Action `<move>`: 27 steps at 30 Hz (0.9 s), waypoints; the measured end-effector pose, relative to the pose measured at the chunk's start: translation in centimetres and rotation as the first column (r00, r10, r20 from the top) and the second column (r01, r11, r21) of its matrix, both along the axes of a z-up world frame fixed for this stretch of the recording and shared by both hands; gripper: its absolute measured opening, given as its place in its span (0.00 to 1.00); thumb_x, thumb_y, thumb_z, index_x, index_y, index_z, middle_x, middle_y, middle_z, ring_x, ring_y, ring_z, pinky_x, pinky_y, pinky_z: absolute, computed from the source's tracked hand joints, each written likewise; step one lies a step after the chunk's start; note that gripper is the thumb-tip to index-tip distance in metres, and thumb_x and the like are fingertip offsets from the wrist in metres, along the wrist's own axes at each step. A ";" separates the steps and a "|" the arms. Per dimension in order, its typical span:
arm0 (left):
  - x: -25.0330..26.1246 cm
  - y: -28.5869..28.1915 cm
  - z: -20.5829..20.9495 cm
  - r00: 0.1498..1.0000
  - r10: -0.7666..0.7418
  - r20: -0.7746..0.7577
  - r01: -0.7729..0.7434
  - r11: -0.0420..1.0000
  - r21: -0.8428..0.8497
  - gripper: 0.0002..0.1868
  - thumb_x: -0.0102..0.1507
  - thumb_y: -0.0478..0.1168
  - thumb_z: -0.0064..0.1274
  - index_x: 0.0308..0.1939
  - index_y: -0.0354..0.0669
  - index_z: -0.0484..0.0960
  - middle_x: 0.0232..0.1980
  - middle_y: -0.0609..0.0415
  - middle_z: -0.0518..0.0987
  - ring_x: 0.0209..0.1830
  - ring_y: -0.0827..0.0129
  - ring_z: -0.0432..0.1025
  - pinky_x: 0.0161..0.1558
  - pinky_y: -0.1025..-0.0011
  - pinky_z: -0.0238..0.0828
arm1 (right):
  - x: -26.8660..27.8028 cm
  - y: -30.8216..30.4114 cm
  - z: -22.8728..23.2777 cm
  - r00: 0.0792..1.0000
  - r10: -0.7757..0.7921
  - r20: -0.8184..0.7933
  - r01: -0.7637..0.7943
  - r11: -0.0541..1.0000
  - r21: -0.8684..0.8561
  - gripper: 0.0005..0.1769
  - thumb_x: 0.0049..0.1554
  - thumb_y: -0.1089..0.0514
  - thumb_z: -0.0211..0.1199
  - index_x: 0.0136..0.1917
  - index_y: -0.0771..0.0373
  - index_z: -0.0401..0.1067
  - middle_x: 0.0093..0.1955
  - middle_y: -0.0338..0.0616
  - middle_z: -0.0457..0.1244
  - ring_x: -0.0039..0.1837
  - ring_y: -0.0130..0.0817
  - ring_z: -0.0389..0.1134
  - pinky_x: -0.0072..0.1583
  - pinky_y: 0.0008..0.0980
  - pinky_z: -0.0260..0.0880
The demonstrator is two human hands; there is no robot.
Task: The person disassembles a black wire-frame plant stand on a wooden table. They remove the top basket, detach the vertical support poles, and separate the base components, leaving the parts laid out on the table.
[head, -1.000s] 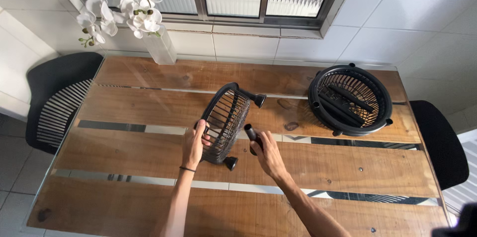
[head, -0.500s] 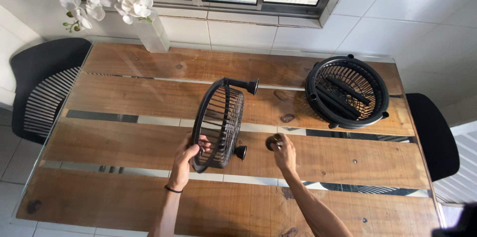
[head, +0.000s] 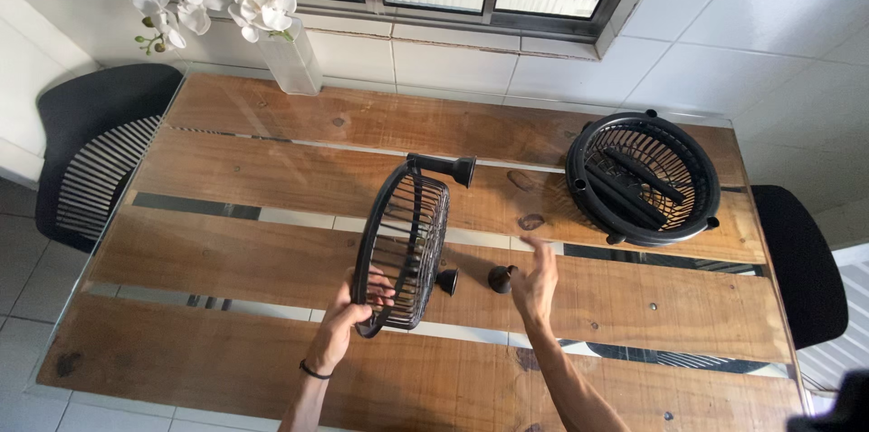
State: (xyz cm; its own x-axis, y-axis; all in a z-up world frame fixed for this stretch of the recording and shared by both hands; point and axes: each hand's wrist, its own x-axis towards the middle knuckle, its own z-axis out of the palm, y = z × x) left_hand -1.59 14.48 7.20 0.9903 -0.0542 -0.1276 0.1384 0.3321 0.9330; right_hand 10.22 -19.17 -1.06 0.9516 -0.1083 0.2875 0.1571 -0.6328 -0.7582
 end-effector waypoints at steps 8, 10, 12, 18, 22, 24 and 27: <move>-1.8 1.0 -1.8 0.952 -0.306 -0.002 0.292 0.907 0.305 0.32 0.59 0.38 0.57 0.67 0.37 0.68 0.61 0.44 0.80 0.66 0.62 0.73 0.68 0.56 0.66 | 7.1 6.4 12.0 0.872 0.470 -0.137 -0.200 0.598 0.776 0.44 0.57 0.44 0.62 0.79 0.52 0.47 0.72 0.48 0.56 0.64 0.38 0.68 0.55 0.38 0.76; -1.2 1.0 -0.4 0.952 -0.295 0.080 0.263 0.924 0.278 0.40 0.55 0.42 0.62 0.69 0.39 0.65 0.60 0.45 0.80 0.63 0.60 0.74 0.68 0.54 0.65 | 7.1 7.3 13.3 0.825 0.540 -0.164 -0.250 0.611 0.751 0.37 0.60 0.42 0.59 0.77 0.58 0.56 0.66 0.51 0.62 0.58 0.36 0.70 0.54 0.35 0.75; 0.2 0.6 1.2 0.963 -0.258 0.080 0.233 0.943 0.238 0.45 0.53 0.47 0.66 0.70 0.41 0.63 0.60 0.46 0.79 0.61 0.60 0.74 0.67 0.54 0.68 | 6.9 8.3 13.7 0.789 0.598 -0.141 -0.309 0.584 0.751 0.31 0.63 0.45 0.58 0.73 0.63 0.62 0.60 0.52 0.66 0.54 0.34 0.70 0.54 0.33 0.75; 6.9 -1.1 3.5 0.995 -0.097 -0.026 0.100 0.974 0.202 0.39 0.55 0.47 0.64 0.66 0.41 0.65 0.58 0.48 0.78 0.51 0.61 0.78 0.45 0.58 0.85 | 5.8 9.3 13.2 0.754 0.656 -0.039 -0.329 0.428 0.841 0.20 0.59 0.59 0.56 0.63 0.68 0.66 0.51 0.48 0.65 0.48 0.32 0.69 0.51 0.31 0.73; 9.4 -1.6 3.1 0.994 -0.085 0.069 0.065 0.967 0.245 0.26 0.65 0.40 0.56 0.64 0.36 0.66 0.54 0.44 0.84 0.46 0.63 0.81 0.41 0.65 0.82 | 5.8 7.9 13.3 0.643 0.765 -0.040 -0.450 0.419 0.789 0.23 0.50 0.61 0.58 0.59 0.66 0.63 0.49 0.49 0.67 0.46 0.36 0.73 0.48 0.33 0.74; 9.8 -1.4 3.4 0.979 -0.127 0.159 0.055 0.917 0.395 0.22 0.67 0.39 0.52 0.64 0.36 0.68 0.51 0.46 0.86 0.44 0.67 0.82 0.41 0.68 0.81 | 6.2 7.6 13.8 0.538 0.836 -0.107 -0.542 0.441 0.715 0.23 0.49 0.60 0.62 0.58 0.66 0.65 0.47 0.49 0.67 0.45 0.36 0.73 0.47 0.34 0.74; 10.1 -1.4 4.8 0.946 -0.170 0.275 -0.053 0.758 0.650 0.19 0.68 0.38 0.51 0.61 0.35 0.71 0.46 0.44 0.86 0.41 0.67 0.83 0.41 0.72 0.80 | 7.1 7.1 14.9 0.316 0.909 -0.273 -0.648 0.417 0.638 0.21 0.52 0.57 0.65 0.58 0.67 0.72 0.44 0.47 0.69 0.46 0.36 0.72 0.50 0.34 0.75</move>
